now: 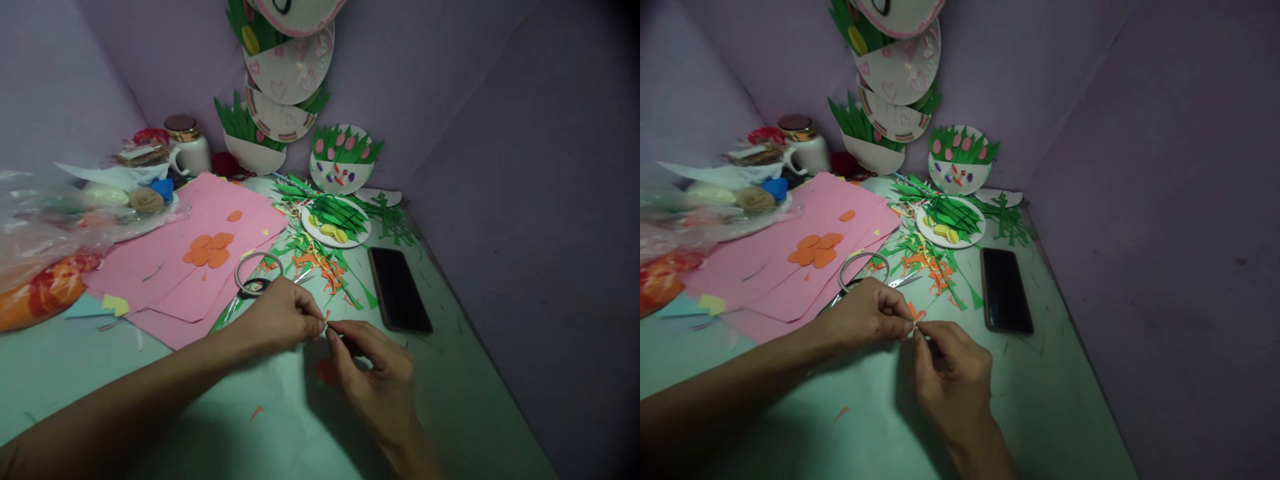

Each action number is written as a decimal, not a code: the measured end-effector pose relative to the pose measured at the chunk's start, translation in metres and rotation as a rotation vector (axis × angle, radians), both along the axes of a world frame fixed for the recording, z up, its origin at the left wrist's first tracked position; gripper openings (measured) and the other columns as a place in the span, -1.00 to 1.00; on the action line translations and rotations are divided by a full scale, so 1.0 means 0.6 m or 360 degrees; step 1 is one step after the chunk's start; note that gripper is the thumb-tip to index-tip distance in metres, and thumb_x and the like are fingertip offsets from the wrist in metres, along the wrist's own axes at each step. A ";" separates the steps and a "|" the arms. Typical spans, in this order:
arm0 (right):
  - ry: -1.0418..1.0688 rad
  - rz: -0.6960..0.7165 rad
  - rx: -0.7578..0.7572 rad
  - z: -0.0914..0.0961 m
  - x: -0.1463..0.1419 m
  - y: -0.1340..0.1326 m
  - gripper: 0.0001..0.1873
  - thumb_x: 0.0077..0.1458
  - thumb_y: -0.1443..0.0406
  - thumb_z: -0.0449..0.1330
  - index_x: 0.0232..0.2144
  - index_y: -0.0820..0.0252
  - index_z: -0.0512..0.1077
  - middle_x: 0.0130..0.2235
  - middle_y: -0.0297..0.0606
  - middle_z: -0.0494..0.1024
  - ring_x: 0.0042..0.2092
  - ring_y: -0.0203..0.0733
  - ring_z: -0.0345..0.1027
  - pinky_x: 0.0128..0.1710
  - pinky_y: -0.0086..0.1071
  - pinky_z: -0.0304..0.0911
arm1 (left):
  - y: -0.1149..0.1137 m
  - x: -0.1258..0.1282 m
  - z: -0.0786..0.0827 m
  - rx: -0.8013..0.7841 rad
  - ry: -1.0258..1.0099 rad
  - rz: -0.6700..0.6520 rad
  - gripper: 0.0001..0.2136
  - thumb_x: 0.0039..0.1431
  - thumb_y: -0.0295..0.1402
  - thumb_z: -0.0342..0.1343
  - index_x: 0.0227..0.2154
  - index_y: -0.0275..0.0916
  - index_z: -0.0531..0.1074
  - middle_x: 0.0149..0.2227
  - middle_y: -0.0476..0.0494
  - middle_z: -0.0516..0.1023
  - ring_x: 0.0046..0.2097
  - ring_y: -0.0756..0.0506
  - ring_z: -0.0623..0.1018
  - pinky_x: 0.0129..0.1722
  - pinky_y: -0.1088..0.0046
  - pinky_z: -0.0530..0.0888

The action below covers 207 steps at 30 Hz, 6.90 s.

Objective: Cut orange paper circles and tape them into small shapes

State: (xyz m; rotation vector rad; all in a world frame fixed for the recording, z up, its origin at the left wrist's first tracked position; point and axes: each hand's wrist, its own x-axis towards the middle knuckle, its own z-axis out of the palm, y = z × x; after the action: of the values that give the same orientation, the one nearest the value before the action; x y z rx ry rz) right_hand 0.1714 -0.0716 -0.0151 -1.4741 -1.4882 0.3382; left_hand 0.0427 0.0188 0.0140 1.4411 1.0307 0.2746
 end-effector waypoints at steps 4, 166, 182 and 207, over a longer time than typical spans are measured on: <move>-0.0008 -0.0026 -0.0051 0.000 -0.002 -0.001 -0.85 -0.02 0.45 0.17 -0.38 0.20 0.51 -0.46 -0.27 0.57 -0.51 -0.28 0.42 -0.52 -0.45 0.35 | 0.001 0.001 -0.003 0.0039 -0.0004 -0.0058 -0.92 -0.21 -0.46 0.10 -0.60 -0.36 0.47 -0.62 -0.03 0.43 -0.55 0.03 0.36 -0.54 0.51 0.27; 0.1149 0.0018 -0.0638 -0.018 0.035 -0.047 -0.92 -0.25 0.35 0.32 -0.56 0.19 0.49 -0.62 -0.40 0.49 -0.60 -0.37 0.31 -0.58 -0.50 0.25 | -0.079 -0.012 -0.027 0.0591 -0.0082 -0.0188 -0.89 -0.04 -0.43 0.12 -0.44 -0.34 0.50 -0.57 0.03 0.41 -0.51 0.08 0.34 -0.54 0.61 0.26; 0.1549 0.0160 -0.0969 -0.014 0.053 -0.042 -0.86 -0.28 0.32 0.35 -0.58 0.24 0.46 -0.63 -0.36 0.49 -0.61 -0.35 0.33 -0.68 -0.54 0.23 | -0.086 -0.013 -0.050 0.1436 -0.0165 -0.0324 -0.87 0.00 -0.50 0.03 -0.48 -0.33 0.48 -0.47 -0.12 0.52 -0.41 -0.02 0.46 -0.38 0.46 0.36; -0.0584 0.0184 -0.0892 -0.006 0.048 -0.033 -0.93 -0.08 0.34 0.24 -0.44 0.11 0.46 -0.32 -0.33 0.49 -0.39 -0.24 0.36 -0.45 -0.40 0.13 | -0.070 -0.030 -0.024 0.0252 0.0351 -0.0412 -0.90 -0.13 -0.44 0.04 -0.63 -0.28 0.43 -0.68 0.06 0.31 -0.61 0.07 0.24 -0.66 0.59 0.16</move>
State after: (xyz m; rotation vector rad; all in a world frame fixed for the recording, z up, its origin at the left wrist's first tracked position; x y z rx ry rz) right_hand 0.2001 -0.0915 -0.0188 -1.9721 -1.8724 0.6174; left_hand 0.0247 -0.0229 -0.0004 1.7591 1.0014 0.0092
